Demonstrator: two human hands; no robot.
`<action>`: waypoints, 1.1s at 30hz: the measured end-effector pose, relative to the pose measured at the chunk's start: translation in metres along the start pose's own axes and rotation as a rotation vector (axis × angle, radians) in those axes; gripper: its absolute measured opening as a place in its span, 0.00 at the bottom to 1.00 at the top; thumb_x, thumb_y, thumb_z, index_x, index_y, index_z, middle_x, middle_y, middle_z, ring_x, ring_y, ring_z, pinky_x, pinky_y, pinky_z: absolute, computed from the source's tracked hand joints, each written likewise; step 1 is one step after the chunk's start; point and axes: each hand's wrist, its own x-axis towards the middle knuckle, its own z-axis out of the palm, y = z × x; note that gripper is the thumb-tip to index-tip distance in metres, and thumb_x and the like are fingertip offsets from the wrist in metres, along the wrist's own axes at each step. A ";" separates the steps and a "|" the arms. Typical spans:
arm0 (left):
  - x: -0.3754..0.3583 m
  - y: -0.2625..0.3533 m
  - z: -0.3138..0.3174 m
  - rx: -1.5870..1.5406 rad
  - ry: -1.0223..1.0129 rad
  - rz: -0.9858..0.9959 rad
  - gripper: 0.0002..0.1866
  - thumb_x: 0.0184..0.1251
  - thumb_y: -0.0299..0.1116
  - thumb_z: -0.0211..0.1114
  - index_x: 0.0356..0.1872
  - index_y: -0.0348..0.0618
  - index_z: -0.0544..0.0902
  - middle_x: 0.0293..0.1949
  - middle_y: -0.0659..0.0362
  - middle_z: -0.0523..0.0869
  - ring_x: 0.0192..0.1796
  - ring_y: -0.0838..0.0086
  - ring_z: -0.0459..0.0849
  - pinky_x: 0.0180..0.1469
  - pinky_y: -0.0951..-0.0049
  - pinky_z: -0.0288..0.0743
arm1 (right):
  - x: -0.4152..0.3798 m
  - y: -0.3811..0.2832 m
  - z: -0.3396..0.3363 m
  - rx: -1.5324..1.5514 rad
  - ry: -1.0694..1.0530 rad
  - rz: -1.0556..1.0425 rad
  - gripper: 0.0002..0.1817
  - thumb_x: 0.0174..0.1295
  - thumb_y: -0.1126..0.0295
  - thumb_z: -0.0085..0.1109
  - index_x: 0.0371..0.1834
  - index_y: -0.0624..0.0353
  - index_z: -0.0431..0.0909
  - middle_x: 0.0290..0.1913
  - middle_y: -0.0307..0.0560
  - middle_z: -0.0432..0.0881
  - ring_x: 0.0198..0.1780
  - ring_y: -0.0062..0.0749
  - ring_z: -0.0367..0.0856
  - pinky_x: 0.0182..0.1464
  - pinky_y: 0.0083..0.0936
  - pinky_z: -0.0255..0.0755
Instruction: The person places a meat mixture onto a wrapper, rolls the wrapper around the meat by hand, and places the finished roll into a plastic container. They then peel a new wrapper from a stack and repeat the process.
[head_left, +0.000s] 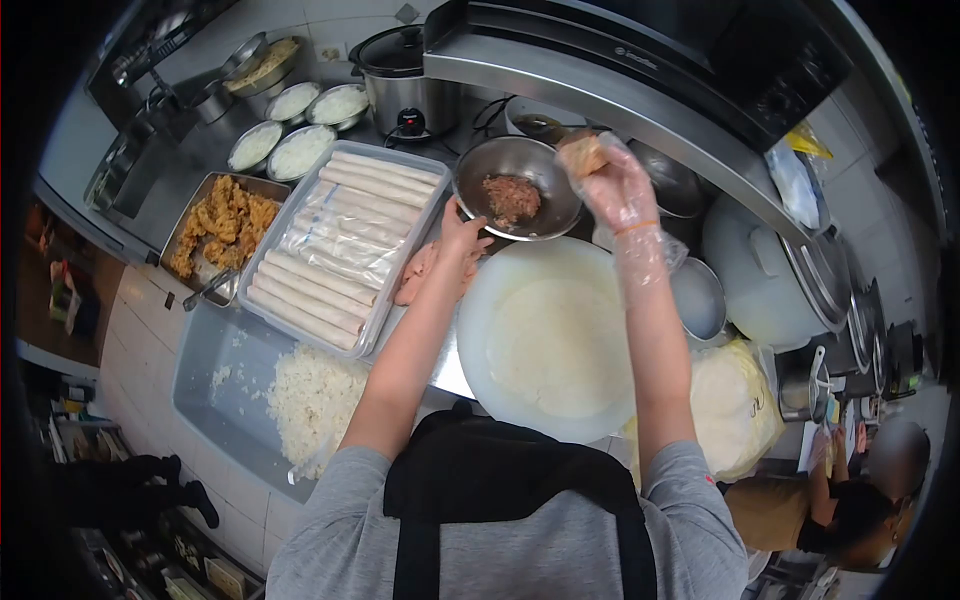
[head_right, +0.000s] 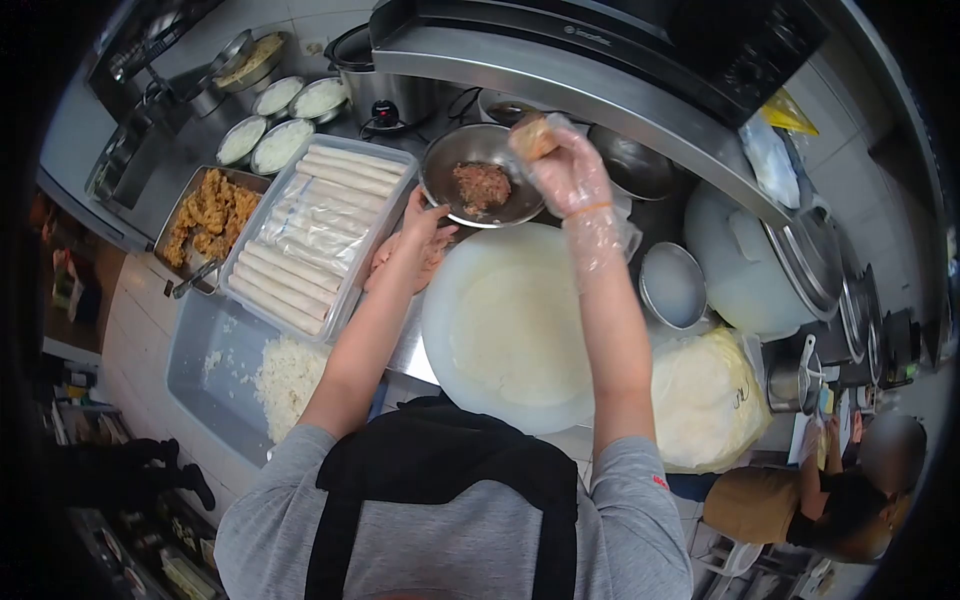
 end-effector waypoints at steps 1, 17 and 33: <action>0.007 -0.010 -0.002 0.004 -0.012 0.055 0.38 0.59 0.20 0.63 0.70 0.52 0.58 0.65 0.56 0.67 0.48 0.61 0.82 0.35 0.67 0.86 | -0.002 -0.016 0.002 -0.059 0.016 -0.083 0.17 0.59 0.81 0.56 0.52 0.67 0.70 0.54 0.55 0.75 0.57 0.48 0.74 0.67 0.48 0.65; -0.156 -0.045 -0.057 0.493 0.063 0.575 0.32 0.56 0.21 0.64 0.65 0.38 0.66 0.67 0.49 0.65 0.70 0.57 0.63 0.69 0.65 0.59 | 0.020 -0.161 -0.095 -2.732 0.235 0.089 0.24 0.60 0.48 0.50 0.55 0.46 0.77 0.58 0.47 0.78 0.62 0.44 0.71 0.67 0.35 0.59; -0.157 -0.066 -0.093 0.655 0.276 0.575 0.31 0.59 0.27 0.64 0.66 0.39 0.67 0.65 0.50 0.69 0.63 0.60 0.73 0.60 0.64 0.69 | -0.016 -0.176 -0.048 -1.485 0.295 -0.088 0.10 0.61 0.62 0.63 0.31 0.58 0.79 0.26 0.42 0.78 0.24 0.26 0.73 0.27 0.20 0.68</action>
